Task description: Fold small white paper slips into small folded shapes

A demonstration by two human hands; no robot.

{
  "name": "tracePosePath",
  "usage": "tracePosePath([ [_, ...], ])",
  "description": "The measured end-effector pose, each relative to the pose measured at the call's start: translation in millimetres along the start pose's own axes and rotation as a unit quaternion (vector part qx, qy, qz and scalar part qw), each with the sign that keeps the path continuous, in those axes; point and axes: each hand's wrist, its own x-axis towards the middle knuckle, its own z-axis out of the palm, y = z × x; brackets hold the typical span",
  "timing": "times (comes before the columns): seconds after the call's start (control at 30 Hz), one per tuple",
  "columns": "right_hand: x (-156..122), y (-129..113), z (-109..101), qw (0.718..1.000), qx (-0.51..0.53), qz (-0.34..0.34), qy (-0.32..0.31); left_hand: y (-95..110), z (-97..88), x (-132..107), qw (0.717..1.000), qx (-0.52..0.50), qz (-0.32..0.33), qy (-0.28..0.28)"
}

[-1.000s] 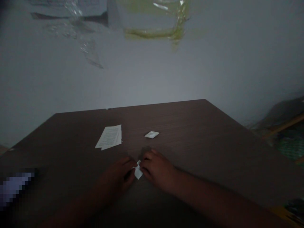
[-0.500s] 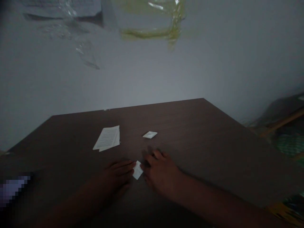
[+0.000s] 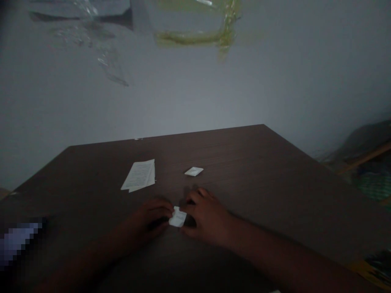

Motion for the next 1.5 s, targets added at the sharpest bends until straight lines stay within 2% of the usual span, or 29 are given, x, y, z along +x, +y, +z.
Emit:
tracePosePath([
  [0.4, -0.1, 4.4, 4.1, 1.000, 0.001, -0.003, 0.002, -11.9, -0.9, -2.4, 1.000, -0.017, 0.010, -0.014],
  [0.63, 0.5, 12.5, 13.3, 0.996, 0.031, -0.052, 0.072, -13.6, 0.8, 3.1, 0.999, -0.017, 0.048, -0.003],
  [0.73, 1.3, 14.3, 15.6, 0.988, 0.061, -0.095, 0.101, -8.3, 1.3, 5.8, 0.998, -0.037, 0.046, 0.027],
  [0.83, -0.1, 12.2, 15.7, 0.986, 0.052, -0.126, 0.099, 2.3, 1.3, 7.9, 0.996, -0.057, 0.010, 0.062],
  [1.0, -0.3, 4.9, 16.9, 0.987, -0.006, -0.119, 0.103, 18.3, 1.7, 11.6, 0.992, -0.077, -0.020, 0.103],
  [1.13, 3.6, 4.5, 19.8, 0.979, 0.055, -0.132, 0.142, 23.2, 1.2, 11.7, 0.988, -0.107, -0.044, 0.105],
  [1.23, 5.6, 6.7, 21.4, 0.969, 0.170, -0.073, 0.163, 26.0, -0.1, 7.7, 0.980, -0.137, -0.071, 0.126],
  [1.37, 5.3, 5.8, 20.8, 0.941, 0.311, 0.061, 0.117, 30.2, -0.7, 3.9, 0.975, -0.150, -0.076, 0.146],
  [1.5, 2.5, -0.7, 18.4, 0.914, 0.385, 0.093, 0.088, 31.0, 3.2, 6.2, 0.972, -0.165, -0.079, 0.149],
])
